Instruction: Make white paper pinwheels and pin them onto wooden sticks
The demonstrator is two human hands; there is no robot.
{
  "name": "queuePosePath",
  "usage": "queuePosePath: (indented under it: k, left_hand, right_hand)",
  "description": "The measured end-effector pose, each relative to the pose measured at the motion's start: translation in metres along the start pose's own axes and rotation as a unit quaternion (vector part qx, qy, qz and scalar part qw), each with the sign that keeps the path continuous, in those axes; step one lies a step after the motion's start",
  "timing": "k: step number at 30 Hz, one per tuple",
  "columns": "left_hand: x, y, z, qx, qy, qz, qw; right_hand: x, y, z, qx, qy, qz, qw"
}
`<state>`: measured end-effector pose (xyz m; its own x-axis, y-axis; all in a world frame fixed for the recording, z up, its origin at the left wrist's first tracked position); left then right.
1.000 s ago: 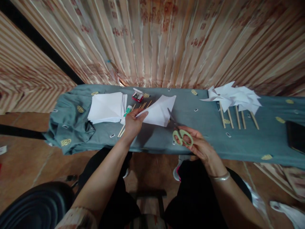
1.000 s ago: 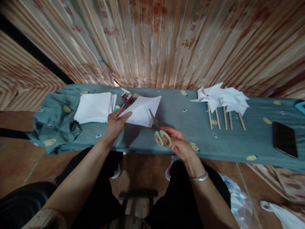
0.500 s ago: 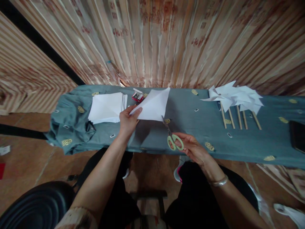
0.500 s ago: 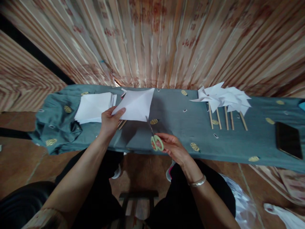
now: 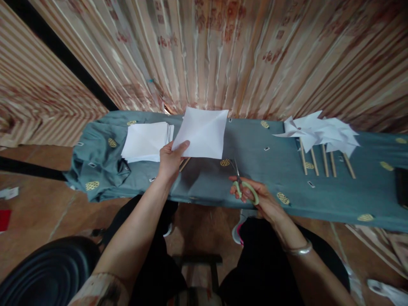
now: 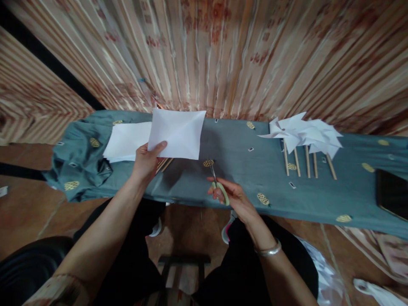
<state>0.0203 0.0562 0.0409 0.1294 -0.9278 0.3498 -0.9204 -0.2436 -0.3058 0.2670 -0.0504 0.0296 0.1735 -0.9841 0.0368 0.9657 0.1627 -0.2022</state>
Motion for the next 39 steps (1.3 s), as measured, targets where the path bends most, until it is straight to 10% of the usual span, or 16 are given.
queuePosePath:
  k: [39]
  left_hand:
    - [0.012,-0.012,0.017,-0.04,0.01,0.053,0.998]
  right_hand:
    - [-0.003,0.0,-0.001,0.083,-0.007,0.08,0.993]
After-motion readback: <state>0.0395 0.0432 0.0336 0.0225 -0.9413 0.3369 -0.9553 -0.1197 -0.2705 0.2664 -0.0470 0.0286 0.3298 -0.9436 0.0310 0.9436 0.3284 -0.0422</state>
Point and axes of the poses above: each hand's wrist, its own x-axis away from the middle knuckle, its own y-axis out of the back of the hand, z = x × y, the point moved 1 cm from there along -x, towards the middle knuckle, and after that the axes turned 15 degrees about y, right-handed, at the moved point
